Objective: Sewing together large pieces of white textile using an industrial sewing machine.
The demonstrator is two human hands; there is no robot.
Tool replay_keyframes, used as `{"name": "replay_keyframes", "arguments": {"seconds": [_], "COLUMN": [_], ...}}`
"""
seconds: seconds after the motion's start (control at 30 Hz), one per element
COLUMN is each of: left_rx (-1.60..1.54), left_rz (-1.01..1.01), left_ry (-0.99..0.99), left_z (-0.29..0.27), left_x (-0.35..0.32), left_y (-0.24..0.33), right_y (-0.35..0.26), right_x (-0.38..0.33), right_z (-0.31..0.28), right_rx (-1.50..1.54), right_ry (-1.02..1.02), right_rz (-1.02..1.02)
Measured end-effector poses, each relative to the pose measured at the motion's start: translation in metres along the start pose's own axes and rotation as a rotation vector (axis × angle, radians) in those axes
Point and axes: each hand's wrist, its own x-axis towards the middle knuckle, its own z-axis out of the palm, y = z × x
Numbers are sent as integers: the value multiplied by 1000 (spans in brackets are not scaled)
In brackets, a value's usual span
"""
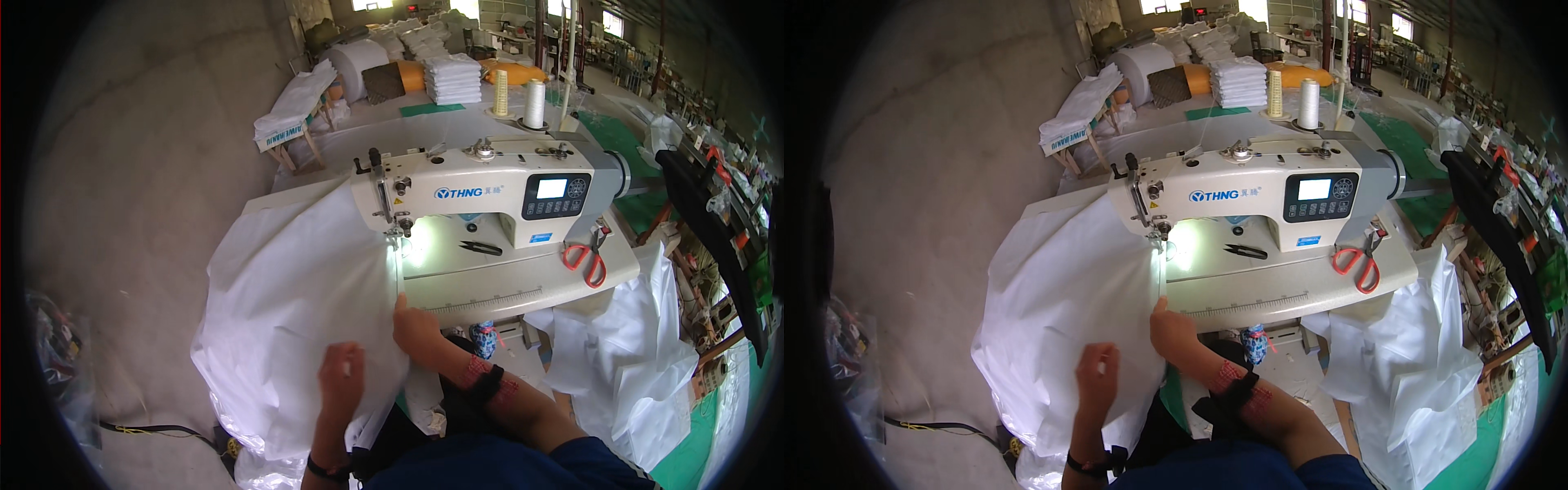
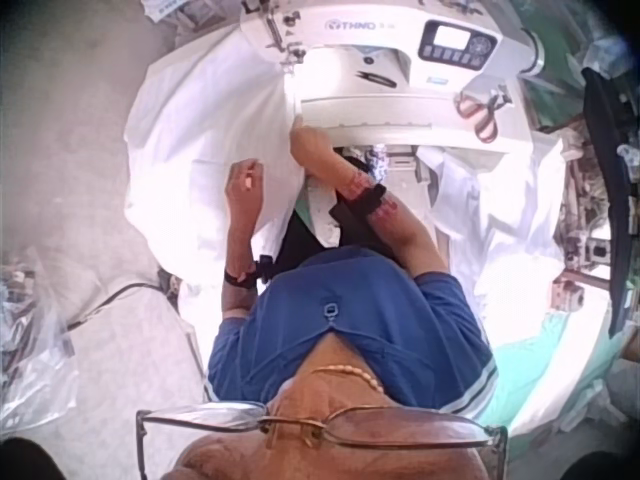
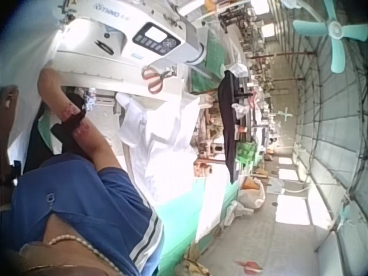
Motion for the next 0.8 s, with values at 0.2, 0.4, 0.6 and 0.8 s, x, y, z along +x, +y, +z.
{"name": "replay_keyframes", "arguments": {"seconds": [0.2,0.4,0.6,0.8], "left_rx": [461,944,839,805], "left_rz": [81,-223,-188,-237], "left_ry": [287,50,-68,-121], "left_z": [-41,-58,-68,-73], "left_x": [33,62,116,177], "left_y": [-87,-163,-192,-218], "right_y": [-1,3,10,13], "right_x": [35,68,96,43], "right_z": [-5,2,0,2], "right_rx": [-240,-320,-262,915], "right_ry": [33,86,64,-5], "right_rz": [-50,-20,67,376]}}
